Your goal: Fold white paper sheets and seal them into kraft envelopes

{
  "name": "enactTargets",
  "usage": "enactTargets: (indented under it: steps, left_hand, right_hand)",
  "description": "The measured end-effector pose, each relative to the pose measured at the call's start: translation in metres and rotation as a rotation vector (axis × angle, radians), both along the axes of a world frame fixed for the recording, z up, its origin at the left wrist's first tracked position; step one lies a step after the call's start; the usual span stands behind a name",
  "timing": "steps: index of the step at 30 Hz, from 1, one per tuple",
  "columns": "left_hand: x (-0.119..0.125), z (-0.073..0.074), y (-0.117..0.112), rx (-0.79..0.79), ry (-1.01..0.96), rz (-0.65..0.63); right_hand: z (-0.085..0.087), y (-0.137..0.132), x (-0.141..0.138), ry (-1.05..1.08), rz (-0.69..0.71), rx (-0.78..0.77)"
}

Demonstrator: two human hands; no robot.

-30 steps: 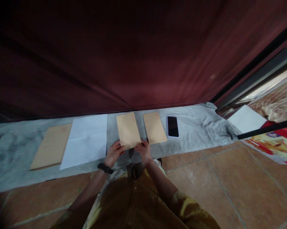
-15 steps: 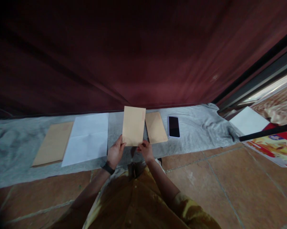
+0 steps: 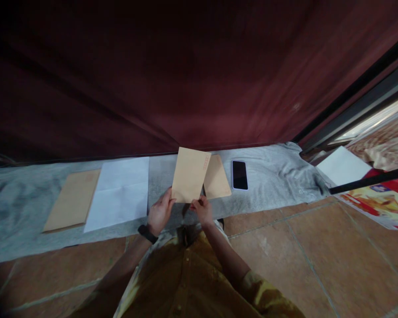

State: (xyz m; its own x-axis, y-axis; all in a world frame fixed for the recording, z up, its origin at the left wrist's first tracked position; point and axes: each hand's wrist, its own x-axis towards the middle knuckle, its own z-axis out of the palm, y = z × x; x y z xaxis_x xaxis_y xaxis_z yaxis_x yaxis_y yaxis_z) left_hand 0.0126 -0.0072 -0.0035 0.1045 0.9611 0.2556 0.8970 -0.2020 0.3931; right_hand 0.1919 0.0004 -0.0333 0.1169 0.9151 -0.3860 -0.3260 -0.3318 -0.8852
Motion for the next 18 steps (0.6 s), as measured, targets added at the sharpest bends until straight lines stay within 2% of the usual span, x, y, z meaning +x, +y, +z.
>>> enactTargets:
  steps: [7, 12, 16, 18]
  left_hand:
    - [0.0023, -0.003, -0.0029, -0.086, -0.185, 0.054]
    - [0.0028, -0.003, -0.0014, -0.205, -0.508, 0.154]
    - [0.0037, -0.0072, 0.0032, -0.374, -0.829, 0.233]
    - [0.0041, -0.0083, 0.004, -0.425, -0.914, 0.259]
  right_hand:
    - [0.0006, -0.0025, 0.0027, -0.091, 0.013, 0.033]
    - [0.0052, -0.0033, 0.0037, -0.134, 0.014, 0.071]
    - [0.0069, -0.0039, 0.0041, -0.171, 0.047, 0.092]
    - [0.0062, -0.0045, 0.0042, -0.188, 0.063, 0.092]
